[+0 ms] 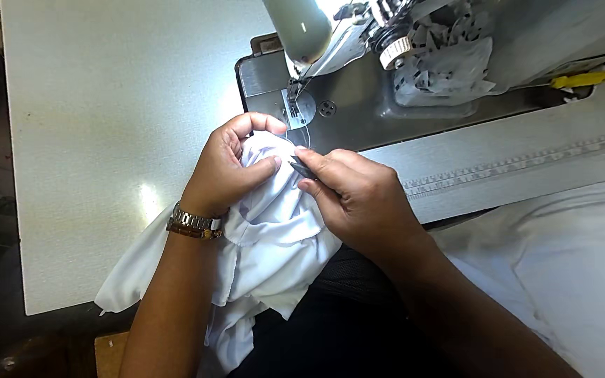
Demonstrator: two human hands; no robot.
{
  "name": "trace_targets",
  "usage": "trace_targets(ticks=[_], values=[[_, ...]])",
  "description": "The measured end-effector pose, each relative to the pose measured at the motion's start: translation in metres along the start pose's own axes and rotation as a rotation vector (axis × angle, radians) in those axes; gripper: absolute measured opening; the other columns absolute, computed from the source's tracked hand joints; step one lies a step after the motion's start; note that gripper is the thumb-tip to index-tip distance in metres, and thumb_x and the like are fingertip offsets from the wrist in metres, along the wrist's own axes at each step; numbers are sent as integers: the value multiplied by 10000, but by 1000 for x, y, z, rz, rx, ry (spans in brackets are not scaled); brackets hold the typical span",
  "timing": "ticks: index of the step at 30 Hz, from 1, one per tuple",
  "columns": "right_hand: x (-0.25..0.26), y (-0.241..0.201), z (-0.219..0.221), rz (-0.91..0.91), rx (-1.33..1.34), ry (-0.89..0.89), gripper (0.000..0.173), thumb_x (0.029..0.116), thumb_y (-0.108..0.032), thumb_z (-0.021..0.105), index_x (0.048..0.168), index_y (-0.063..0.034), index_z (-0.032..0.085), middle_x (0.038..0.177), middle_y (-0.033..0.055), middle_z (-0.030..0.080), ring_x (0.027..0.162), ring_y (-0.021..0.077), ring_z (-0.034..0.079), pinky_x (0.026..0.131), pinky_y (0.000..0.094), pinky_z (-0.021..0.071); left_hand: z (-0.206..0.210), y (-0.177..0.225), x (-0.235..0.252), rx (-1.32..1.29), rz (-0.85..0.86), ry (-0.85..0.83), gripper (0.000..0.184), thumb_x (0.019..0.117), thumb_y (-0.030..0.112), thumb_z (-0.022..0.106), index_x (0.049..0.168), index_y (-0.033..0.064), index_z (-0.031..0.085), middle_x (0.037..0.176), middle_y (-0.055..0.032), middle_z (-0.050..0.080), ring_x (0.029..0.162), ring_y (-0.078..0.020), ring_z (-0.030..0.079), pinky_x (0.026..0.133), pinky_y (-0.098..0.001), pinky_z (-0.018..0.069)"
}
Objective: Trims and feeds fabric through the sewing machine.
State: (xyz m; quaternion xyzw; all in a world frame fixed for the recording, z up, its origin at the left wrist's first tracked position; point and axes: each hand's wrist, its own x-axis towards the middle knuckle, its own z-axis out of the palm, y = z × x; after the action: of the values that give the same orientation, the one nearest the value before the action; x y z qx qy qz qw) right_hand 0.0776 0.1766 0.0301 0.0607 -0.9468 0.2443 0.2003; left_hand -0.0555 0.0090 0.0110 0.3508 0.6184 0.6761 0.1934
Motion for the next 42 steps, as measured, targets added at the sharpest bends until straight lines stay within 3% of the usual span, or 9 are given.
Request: trace_targets(ticks=[19,29,42], values=[[2,0,-1,-86,-115,-28,311,1009,-73,547,1263,10,706,863,171,679,793,316,663,681,373,538,0,-1,0,16,31,-36,400,778,-87,697,1158,-6,603,1034,-5,699,886,-26,682,798,-191,584],[1,1,-1,-107,-108,-18,300,1006,-75,552,1244,9,714,851,163,679,779,310,661,657,369,530,0,1,1,25,-4,-24,332,846,-77,628,1170,-12,605,1012,3,703,871,-9,676,788,-178,574],[3,1,-2,-116,-115,-22,302,1003,-79,553,1240,14,716,831,159,673,759,304,655,657,363,524,1,3,0,45,-25,-29,370,867,-70,648,1235,-47,616,1087,-23,722,933,-10,687,841,-184,575]])
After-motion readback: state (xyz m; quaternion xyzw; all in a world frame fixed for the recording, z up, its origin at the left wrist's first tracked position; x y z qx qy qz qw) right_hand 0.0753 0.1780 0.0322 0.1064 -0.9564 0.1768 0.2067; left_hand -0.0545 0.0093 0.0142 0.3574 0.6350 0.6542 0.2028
